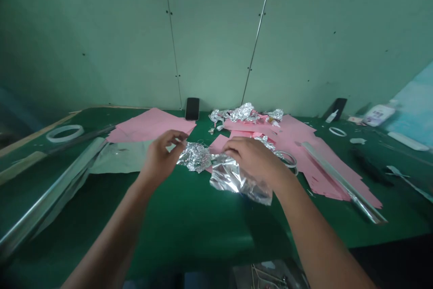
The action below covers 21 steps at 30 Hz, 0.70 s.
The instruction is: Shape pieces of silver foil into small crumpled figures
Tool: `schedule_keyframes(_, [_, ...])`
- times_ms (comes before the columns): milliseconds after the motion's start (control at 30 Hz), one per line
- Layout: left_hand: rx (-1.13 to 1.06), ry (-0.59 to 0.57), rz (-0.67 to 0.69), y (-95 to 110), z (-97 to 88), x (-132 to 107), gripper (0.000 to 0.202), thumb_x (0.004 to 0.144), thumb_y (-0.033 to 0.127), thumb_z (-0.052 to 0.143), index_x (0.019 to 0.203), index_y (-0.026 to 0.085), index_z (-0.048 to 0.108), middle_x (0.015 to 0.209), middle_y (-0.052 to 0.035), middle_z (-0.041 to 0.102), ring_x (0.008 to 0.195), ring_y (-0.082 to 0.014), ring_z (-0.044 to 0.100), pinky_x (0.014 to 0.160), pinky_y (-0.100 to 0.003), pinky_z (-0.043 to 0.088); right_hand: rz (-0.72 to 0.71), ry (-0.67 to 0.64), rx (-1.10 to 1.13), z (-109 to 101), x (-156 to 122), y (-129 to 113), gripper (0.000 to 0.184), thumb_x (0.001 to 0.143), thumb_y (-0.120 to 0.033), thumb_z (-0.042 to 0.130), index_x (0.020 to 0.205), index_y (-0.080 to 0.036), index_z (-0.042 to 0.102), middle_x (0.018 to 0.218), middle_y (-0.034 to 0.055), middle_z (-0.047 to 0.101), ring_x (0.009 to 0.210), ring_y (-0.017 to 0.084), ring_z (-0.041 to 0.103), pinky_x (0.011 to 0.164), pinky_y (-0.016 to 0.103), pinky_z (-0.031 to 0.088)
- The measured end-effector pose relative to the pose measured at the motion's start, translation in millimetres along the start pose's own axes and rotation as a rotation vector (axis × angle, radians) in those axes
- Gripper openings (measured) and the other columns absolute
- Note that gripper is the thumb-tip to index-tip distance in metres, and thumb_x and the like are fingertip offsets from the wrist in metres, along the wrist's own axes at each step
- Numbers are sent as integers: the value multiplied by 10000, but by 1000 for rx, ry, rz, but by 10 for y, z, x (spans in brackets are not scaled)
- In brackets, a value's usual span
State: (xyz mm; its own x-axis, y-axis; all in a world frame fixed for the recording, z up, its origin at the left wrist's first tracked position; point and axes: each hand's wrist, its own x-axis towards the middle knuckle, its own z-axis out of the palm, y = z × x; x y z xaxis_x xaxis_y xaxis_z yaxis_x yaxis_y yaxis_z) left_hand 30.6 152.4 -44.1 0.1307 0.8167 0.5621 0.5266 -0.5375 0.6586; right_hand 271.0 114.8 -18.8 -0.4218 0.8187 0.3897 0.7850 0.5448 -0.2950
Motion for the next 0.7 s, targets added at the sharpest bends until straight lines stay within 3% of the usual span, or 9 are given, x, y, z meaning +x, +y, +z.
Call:
schedule_keyframes(100, [15,-254,48,-189,55,401,269,776,136,517,994,188,666,1041,-55,692,883,-180,624,765,-314,494,42,-92,161,68,380,309,223,925,-257,492,958,-235,712,923,49,713,702,150,652,551,278,490])
schedule_keyframes(167, [10,-441,58,-277,79,543,299,770,160,527,1026,203,676,1049,-51,699,913,-191,631,772,-323,501,95,-153,249,175,563,399,215,904,-307,524,940,-224,719,900,54,712,683,149,638,559,285,475])
schedule_keyframes(233, [-6,-551,52,-345,92,591,285,788,205,539,1035,214,681,1050,-47,704,926,-196,638,785,-327,502,144,-197,330,290,676,426,202,881,-347,555,924,-241,722,879,38,710,699,150,632,596,294,468])
schedule_keyframes(467, [-82,-533,40,-487,119,481,234,859,308,529,981,196,695,983,-50,714,889,-188,647,762,-298,500,200,-122,468,580,733,512,128,828,-320,616,878,-277,725,920,22,705,820,181,635,713,336,474])
schedule_keyframes(700, [3,-458,78,-470,276,436,247,814,402,621,950,216,708,957,-44,713,847,-189,646,704,-284,489,103,-24,407,664,733,528,99,834,-303,632,849,-262,721,856,21,656,813,174,607,720,335,475])
